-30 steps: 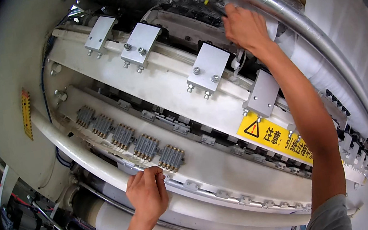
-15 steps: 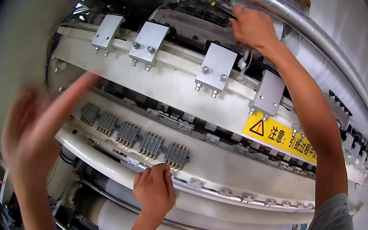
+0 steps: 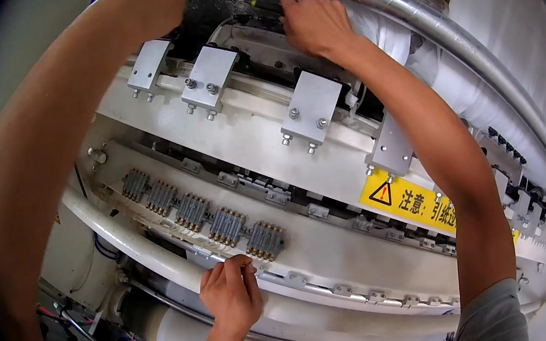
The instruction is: The person uses a hand-held cutter to trim large rolls of white fabric and assists another individual in feeding the fabric through the rollers of an industrial machine.
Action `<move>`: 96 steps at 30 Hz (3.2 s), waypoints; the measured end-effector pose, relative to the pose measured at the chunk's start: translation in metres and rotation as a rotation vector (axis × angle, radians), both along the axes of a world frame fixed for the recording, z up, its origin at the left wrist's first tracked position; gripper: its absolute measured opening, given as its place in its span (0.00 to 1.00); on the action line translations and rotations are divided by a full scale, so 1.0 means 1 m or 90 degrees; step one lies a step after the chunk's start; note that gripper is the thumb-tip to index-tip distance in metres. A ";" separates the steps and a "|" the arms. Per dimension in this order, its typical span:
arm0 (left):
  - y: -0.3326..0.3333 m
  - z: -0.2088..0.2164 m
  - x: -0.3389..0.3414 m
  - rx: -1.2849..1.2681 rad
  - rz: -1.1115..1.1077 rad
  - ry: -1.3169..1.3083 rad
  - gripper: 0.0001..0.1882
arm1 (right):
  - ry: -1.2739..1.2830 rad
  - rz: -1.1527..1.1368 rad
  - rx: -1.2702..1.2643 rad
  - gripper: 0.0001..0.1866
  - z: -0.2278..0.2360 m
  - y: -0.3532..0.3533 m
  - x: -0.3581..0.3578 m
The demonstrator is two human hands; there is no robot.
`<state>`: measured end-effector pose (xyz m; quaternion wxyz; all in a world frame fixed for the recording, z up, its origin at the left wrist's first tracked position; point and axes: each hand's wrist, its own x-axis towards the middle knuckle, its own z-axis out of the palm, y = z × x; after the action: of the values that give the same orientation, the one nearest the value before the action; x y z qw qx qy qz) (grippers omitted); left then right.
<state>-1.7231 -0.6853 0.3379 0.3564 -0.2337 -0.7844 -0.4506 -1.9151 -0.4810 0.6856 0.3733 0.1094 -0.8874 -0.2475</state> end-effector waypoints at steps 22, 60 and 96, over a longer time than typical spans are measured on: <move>0.003 -0.003 0.003 -0.019 -0.041 -0.036 0.06 | 0.075 -0.098 -0.148 0.13 -0.039 0.116 0.280; 0.194 0.298 -0.124 -0.176 -0.483 0.210 0.08 | -0.029 -0.052 -0.329 0.16 -0.118 0.129 0.422; -0.003 0.081 -0.033 -0.050 -0.145 0.029 0.11 | 0.110 -0.030 -0.212 0.18 -0.015 0.133 0.121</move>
<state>-1.7560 -0.6887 0.4189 0.3114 -0.3453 -0.7616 -0.4513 -1.7939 -0.3477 0.6706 0.4549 0.0034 -0.8832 -0.1144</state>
